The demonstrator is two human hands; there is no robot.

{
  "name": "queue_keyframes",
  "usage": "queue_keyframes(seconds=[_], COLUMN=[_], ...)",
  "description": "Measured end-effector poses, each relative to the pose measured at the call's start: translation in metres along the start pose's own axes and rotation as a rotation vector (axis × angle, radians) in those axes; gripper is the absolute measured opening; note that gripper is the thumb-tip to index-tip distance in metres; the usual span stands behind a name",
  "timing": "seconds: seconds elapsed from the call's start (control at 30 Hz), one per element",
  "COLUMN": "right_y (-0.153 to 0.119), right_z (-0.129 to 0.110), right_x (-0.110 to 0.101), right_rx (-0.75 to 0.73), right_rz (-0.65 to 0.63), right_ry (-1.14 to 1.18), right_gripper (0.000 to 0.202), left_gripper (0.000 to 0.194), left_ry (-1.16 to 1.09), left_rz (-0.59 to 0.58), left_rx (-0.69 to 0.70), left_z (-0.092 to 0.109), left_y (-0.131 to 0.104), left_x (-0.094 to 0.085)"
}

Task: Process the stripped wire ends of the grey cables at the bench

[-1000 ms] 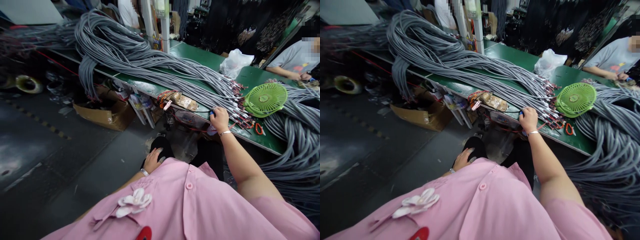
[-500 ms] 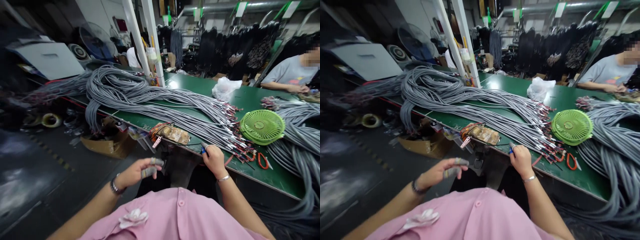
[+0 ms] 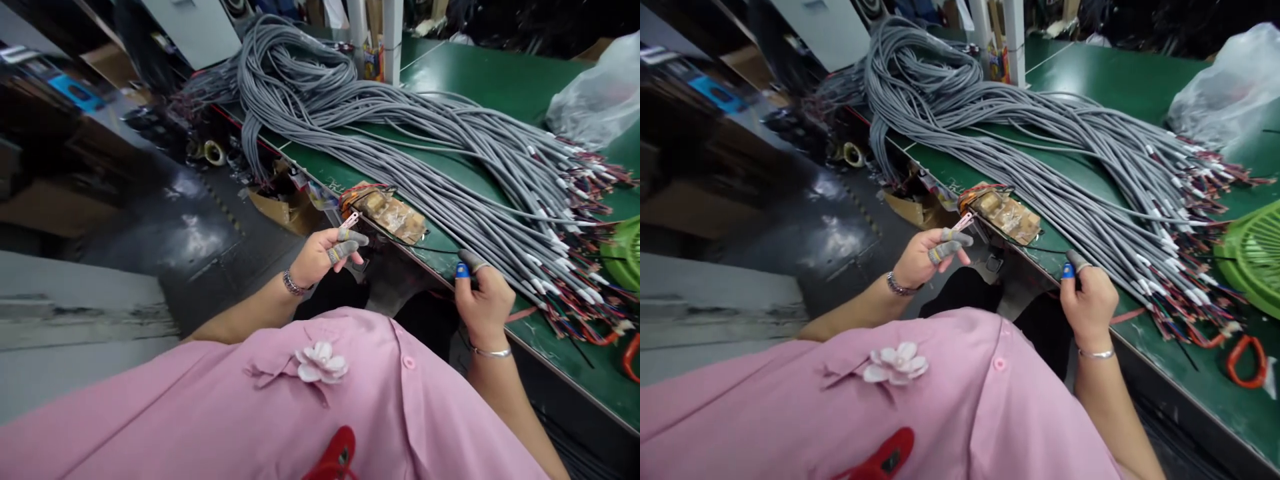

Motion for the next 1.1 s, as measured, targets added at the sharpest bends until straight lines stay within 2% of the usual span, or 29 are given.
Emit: queue_keyframes(seconds=[0.23,0.37,0.53,0.77,0.87,1.0,1.1], right_y=[0.001,0.0,0.0,-0.001,-0.002,-0.001,-0.001], right_z=[-0.002,-0.003,-0.005,-0.007,-0.008,-0.008,-0.008], right_x=[0.002,0.003,0.003,0.006,0.006,0.005,0.006], right_rx=[-0.007,-0.002,-0.018,-0.008,-0.011,-0.012,-0.019], right_rz=[0.03,0.022,0.01,-0.003,-0.014,-0.032,-0.029], right_ry=[-0.016,-0.044,-0.113,-0.16,-0.153,-0.168,-0.178], right_gripper=[0.022,0.023,0.023,0.027,0.031,0.032,0.03], left_gripper=[0.035,0.035,0.035,0.032,0.031,0.031,0.03], left_ry=[0.065,0.091,0.068,0.032,0.014,-0.045,-0.062], left_rz=[0.017,0.02,0.03,0.044,0.088,0.163,0.131], left_rx=[-0.054,-0.028,-0.006,-0.03,-0.022,0.009,-0.011], left_z=[0.009,0.011,-0.001,-0.02,-0.025,-0.031,-0.033], left_y=[-0.025,-0.034,-0.039,-0.05,-0.052,-0.051,-0.053], left_x=[0.01,0.013,0.001,-0.028,-0.038,-0.04,-0.035])
Point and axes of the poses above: each hand's wrist, its own y-axis towards the middle knuckle, its own x-axis out of the palm, z = x × y, the point moved 1 cm from there along y, towards the middle knuckle, and after that the axes turned 12 degrees about -y, right-handed, at the moved point
